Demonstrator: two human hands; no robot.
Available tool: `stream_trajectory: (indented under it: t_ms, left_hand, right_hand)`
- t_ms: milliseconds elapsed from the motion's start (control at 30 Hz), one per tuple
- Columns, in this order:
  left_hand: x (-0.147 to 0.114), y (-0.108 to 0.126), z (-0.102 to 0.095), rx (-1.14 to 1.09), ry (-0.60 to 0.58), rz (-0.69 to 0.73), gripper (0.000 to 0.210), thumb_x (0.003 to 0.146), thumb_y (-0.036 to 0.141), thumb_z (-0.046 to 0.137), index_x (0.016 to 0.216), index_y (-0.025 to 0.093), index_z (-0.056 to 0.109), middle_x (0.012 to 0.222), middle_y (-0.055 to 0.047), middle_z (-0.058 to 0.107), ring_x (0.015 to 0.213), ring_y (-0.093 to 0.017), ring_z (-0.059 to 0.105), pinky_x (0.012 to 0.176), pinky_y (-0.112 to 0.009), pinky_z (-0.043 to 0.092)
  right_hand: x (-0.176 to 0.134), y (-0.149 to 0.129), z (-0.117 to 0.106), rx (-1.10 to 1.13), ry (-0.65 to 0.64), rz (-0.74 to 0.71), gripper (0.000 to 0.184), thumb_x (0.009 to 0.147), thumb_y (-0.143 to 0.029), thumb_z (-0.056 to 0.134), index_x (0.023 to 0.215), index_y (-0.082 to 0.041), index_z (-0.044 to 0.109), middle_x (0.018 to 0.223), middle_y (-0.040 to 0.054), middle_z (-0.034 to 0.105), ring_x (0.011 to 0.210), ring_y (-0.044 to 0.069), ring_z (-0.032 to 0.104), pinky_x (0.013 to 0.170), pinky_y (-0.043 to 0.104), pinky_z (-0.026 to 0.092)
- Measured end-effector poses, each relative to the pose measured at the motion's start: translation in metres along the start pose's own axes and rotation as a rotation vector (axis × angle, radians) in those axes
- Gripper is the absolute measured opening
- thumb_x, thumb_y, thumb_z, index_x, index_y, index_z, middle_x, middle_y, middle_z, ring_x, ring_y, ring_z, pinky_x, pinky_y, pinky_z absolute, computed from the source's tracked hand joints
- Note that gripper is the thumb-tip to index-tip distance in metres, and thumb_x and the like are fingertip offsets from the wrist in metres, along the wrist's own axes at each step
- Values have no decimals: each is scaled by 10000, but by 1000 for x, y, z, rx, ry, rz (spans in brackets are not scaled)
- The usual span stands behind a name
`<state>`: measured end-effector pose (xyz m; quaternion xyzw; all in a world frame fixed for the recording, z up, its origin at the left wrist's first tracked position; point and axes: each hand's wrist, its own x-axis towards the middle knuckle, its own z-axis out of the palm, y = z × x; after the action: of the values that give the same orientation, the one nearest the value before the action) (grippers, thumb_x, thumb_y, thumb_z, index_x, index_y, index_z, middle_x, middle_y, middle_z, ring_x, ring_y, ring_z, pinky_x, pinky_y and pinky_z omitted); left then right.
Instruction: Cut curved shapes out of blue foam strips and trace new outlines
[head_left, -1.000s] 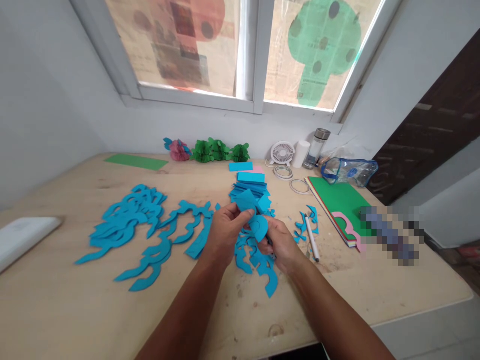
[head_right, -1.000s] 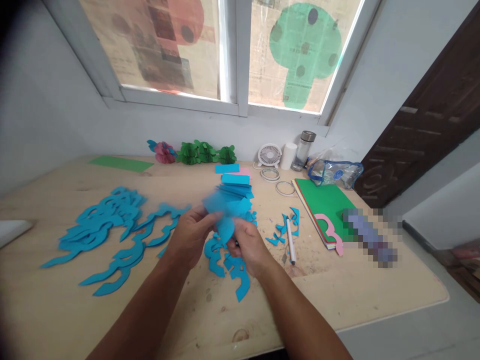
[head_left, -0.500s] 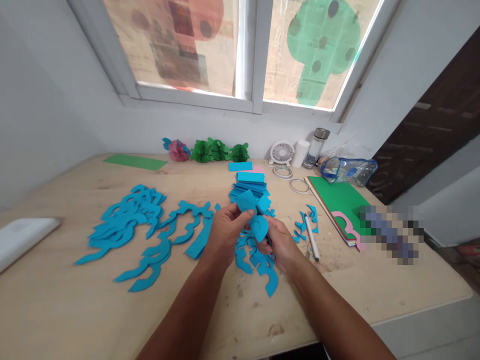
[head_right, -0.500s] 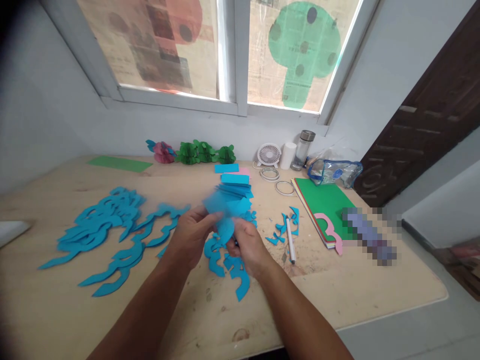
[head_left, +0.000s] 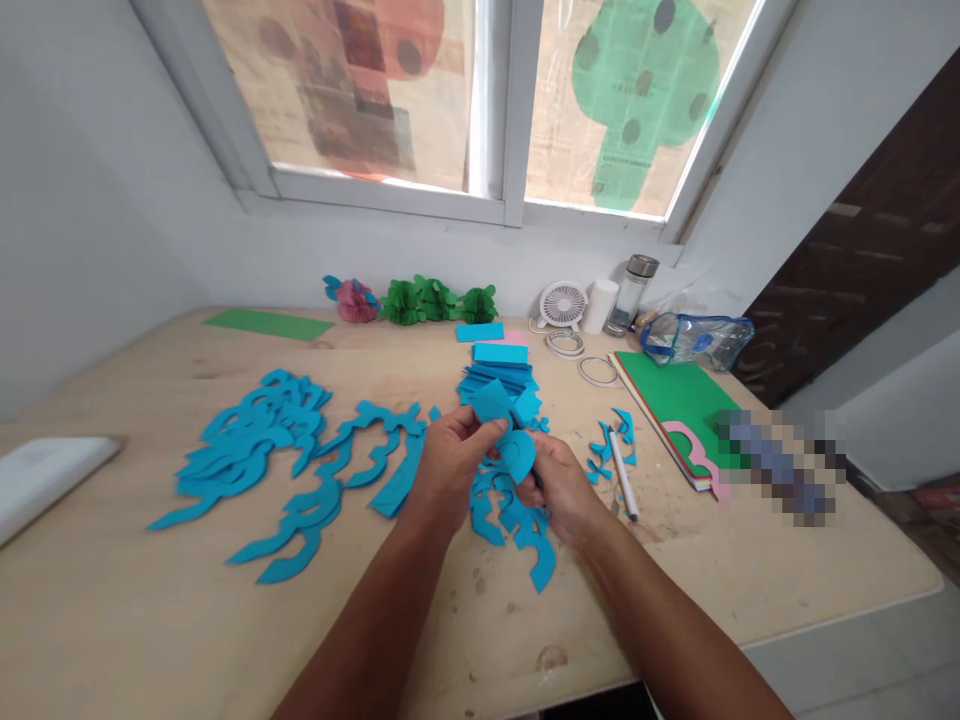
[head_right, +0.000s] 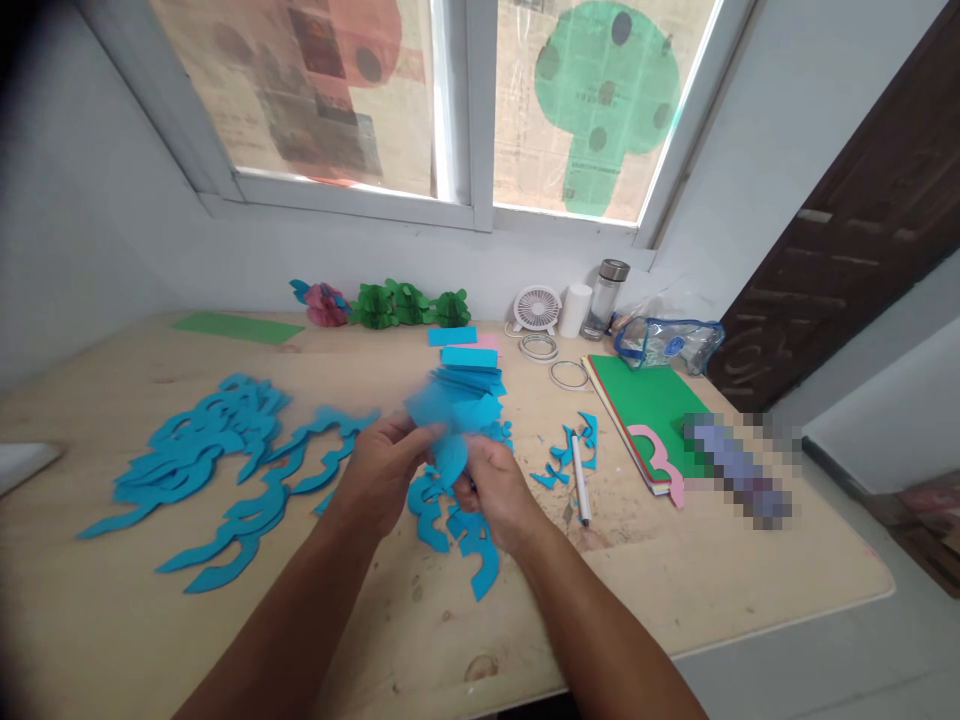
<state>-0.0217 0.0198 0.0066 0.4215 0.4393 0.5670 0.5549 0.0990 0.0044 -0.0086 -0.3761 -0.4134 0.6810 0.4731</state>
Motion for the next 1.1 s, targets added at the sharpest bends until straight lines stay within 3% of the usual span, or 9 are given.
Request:
stream_trajectory:
  t_ms: [667,1100]
  left_hand:
    - [2,2,-2,2,12,-2,195,636,325,715,680,142,663,614,-3,635,550,-125,532,573,-258,442]
    - [5,1,-8,42,-53,-29,194,611,319,725,678,145,669,624,-6,632,556,-139,552,578,-272,448]
  right_hand:
    - [1,2,-2,-36,34,37,460,697,-596,632,595,-188,445,415,-91,370,345,28,224,351,185,110]
    - [0,0,-4,-64,13,31,509,675,-641,651,579,-186,445,424,-80,378,356,33,238,344,182,136]
